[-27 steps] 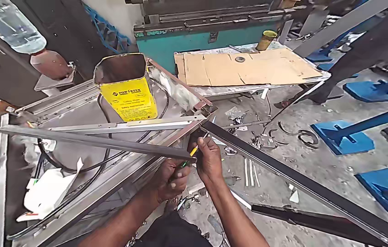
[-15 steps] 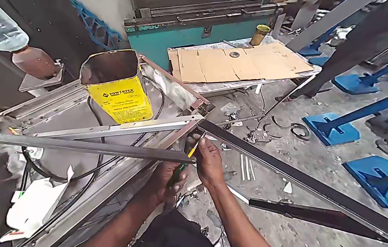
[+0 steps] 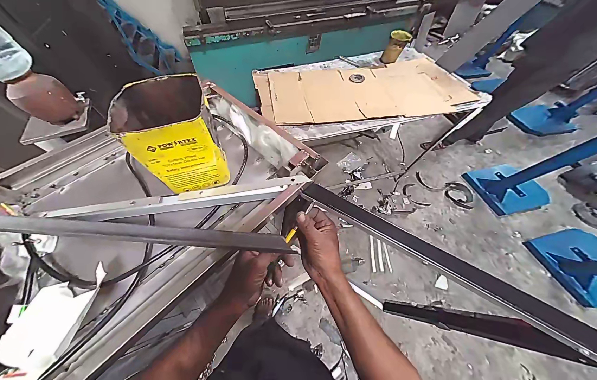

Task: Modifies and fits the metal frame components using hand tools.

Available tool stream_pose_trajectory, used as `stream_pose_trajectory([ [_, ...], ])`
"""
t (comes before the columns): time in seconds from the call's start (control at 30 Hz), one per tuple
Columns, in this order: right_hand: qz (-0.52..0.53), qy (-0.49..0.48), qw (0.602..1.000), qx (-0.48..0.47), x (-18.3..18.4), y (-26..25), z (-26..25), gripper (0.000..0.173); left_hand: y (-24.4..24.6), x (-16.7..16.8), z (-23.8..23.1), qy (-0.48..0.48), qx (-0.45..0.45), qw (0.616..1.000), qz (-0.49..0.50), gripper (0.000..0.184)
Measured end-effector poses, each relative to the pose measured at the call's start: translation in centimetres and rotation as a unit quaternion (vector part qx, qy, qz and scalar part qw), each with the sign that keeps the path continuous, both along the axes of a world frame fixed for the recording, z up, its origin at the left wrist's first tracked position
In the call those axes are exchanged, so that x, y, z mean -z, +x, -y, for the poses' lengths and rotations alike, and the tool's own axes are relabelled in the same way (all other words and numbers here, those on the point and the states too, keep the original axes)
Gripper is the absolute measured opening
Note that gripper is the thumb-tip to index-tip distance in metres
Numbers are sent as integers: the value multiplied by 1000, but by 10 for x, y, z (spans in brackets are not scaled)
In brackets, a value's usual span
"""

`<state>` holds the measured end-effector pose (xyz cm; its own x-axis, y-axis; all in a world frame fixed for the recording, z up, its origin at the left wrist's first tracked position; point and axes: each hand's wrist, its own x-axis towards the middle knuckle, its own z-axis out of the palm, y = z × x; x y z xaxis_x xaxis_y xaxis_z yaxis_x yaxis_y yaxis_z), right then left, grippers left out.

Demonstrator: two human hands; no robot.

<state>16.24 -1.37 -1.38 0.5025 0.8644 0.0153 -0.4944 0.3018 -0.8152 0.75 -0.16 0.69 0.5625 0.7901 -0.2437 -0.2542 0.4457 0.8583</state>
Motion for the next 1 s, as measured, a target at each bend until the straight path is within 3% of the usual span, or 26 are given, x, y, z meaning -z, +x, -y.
stream_pose_trajectory([
  [0.07,31,-14,999,-28,0,-1,13,14,-1,3,3,11,12,1000,9,20],
  [0.13,59,-26,997,-44,-1,1,35,26,-2,8,12,49,36,998,-12,23],
  [0.27,80,-28,996,16,0,16,85,22,16,21,40,120,113,986,-1,22],
  [0.53,87,-30,987,130,-9,58,151,15,62,12,94,63,225,969,77,30],
  [1.0,58,-7,996,68,-23,75,164,28,76,-5,117,134,133,981,40,24],
])
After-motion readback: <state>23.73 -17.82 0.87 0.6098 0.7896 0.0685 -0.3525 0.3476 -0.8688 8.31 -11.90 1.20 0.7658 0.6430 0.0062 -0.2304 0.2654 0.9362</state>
